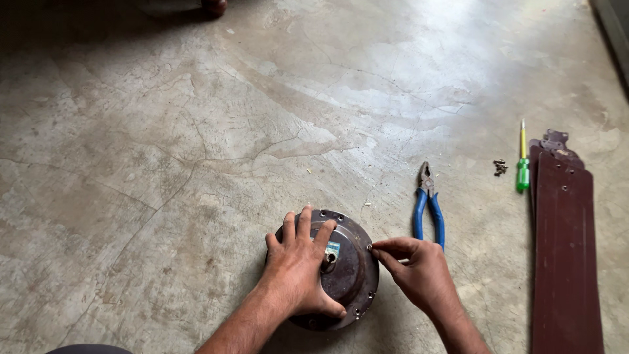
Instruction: The person assembles an electric fan motor by inserting screws into the motor housing and tightening them with a screwdriver. The person handles the motor, screws, pliers, and screwdriver on the floor.
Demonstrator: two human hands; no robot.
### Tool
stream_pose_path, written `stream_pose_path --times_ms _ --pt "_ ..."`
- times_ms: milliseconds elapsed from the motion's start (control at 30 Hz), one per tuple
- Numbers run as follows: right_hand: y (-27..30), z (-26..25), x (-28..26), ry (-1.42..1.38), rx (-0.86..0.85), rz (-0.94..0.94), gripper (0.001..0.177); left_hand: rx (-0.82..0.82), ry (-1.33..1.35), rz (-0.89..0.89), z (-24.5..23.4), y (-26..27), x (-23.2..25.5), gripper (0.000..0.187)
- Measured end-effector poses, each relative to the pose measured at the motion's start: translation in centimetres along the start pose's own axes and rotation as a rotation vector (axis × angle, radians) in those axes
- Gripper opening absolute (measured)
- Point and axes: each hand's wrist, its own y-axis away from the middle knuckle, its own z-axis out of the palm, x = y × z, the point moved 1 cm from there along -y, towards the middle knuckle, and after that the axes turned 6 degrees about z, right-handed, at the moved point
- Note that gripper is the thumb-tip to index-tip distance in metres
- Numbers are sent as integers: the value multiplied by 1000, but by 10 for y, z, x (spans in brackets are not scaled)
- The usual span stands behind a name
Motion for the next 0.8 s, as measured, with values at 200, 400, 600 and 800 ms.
stream_pose_path --times_ms 200,400,600,800 --pt "-4 5 -1 29 -7 40 20 20 -16 8 4 -3 0 153" --pt "-3 10 1 -1 27 10 21 12 -14 25 7 -5 -2 153" --pt "-3 9 1 20 10 37 18 -12 -12 30 5 -6 -2 152" --pt "-5 14 5 12 27 117 19 43 -26 20 4 -3 3 150"
